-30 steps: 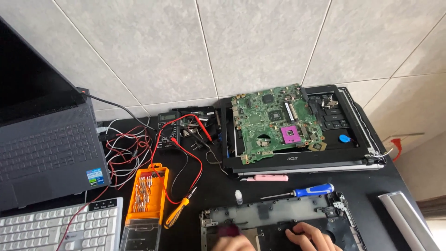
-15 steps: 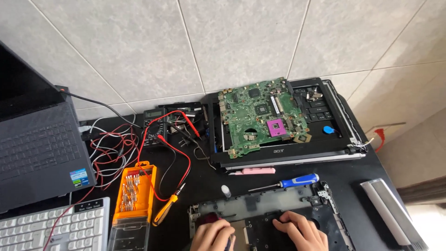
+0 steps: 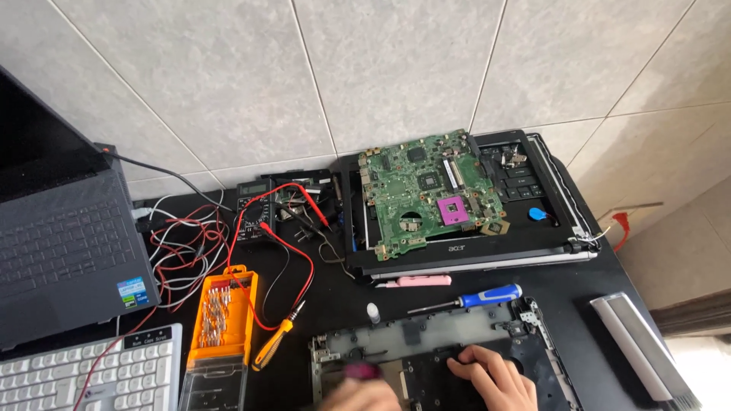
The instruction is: Scraping residue from a laptop casing using a screwdriver and wiping it clean with a cloth.
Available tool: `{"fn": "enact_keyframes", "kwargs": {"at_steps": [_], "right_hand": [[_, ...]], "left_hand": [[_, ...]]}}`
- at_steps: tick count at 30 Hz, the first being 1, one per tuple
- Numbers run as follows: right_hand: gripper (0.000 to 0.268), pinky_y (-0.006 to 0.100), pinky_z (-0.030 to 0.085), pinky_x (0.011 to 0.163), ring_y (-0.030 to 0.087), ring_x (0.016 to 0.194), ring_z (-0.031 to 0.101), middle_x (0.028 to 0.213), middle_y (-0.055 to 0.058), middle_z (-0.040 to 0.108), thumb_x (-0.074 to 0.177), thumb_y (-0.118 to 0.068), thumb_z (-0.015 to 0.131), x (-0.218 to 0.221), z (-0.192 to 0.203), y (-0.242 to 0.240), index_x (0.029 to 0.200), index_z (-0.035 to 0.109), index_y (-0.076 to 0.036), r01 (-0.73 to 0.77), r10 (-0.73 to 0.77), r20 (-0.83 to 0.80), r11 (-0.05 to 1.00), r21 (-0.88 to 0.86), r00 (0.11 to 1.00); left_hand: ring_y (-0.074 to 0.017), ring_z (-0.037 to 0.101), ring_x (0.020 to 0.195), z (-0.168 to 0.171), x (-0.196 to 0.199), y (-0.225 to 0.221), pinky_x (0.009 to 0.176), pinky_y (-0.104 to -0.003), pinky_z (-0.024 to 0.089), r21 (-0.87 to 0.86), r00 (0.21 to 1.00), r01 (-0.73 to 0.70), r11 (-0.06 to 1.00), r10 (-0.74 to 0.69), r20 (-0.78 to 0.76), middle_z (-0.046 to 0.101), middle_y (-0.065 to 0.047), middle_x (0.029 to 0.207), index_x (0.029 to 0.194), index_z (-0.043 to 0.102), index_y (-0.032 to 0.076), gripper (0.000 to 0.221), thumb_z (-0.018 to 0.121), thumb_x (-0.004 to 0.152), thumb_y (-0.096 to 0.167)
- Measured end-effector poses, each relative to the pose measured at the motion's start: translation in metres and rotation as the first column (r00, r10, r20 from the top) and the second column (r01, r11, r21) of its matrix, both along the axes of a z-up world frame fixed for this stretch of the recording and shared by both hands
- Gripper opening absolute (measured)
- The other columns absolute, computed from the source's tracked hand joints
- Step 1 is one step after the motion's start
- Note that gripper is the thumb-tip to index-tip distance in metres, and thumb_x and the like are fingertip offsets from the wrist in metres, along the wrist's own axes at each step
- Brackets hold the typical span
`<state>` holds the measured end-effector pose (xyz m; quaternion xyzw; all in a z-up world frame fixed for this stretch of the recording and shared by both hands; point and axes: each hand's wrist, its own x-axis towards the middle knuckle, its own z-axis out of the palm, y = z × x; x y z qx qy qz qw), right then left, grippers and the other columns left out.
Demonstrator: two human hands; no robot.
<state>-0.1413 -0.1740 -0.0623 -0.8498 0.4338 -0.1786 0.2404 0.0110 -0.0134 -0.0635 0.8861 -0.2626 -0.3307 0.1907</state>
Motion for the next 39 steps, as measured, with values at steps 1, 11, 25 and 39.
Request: {"fn": "enact_keyframes", "kwargs": {"at_steps": [1,11,25,39], "right_hand": [[0.045,0.029,0.039,0.082,0.005,0.088,0.066,0.108,-0.021,0.067,0.078,-0.070,0.055,-0.003,-0.006,-0.003,0.097,0.084,-0.042,-0.051,0.051,0.010,0.999,0.002,0.999],[0.052,0.033,0.043,0.094,0.003,0.120,0.061,0.131,-0.029,0.058,0.074,-0.067,0.077,-0.009,0.008,-0.022,0.125,0.072,-0.053,-0.177,0.239,-0.213,0.946,0.273,0.947],[0.020,0.029,0.051,0.068,0.011,0.060,0.068,0.067,0.000,0.078,0.084,-0.036,0.080,0.034,0.082,-0.089,0.089,0.077,-0.016,-0.018,0.003,0.118,0.991,0.131,0.993],[0.043,0.045,0.056,0.074,0.028,0.085,0.074,0.092,0.013,0.081,0.095,-0.043,0.075,0.111,0.112,-0.190,0.116,0.079,-0.006,0.106,-0.089,-0.095,0.977,0.185,0.992]], "left_hand": [[-0.0104,0.068,0.083,-0.007,0.010,0.004,0.076,-0.025,0.053,-0.290,0.923,0.195,0.937,-0.075,0.378,0.070,0.016,0.097,0.085,0.076,0.036,0.011,0.068,0.078,0.036],[-0.0227,0.065,0.098,0.009,0.025,0.020,0.078,-0.041,0.052,-0.394,0.736,0.495,0.775,-0.132,0.664,0.067,0.003,0.120,0.108,0.070,0.019,0.044,0.084,0.066,0.020],[-0.0239,0.068,0.114,0.035,-0.016,0.012,0.084,-0.053,0.041,-0.543,0.720,0.361,0.758,0.143,0.679,0.073,0.006,0.124,0.093,0.079,0.036,0.034,0.053,0.089,0.057],[-0.0184,0.072,0.117,0.041,-0.022,0.047,0.102,-0.058,0.033,-0.628,0.756,0.108,0.771,0.347,0.555,0.081,0.014,0.113,0.082,0.079,0.037,0.035,0.056,0.089,0.062]]}}
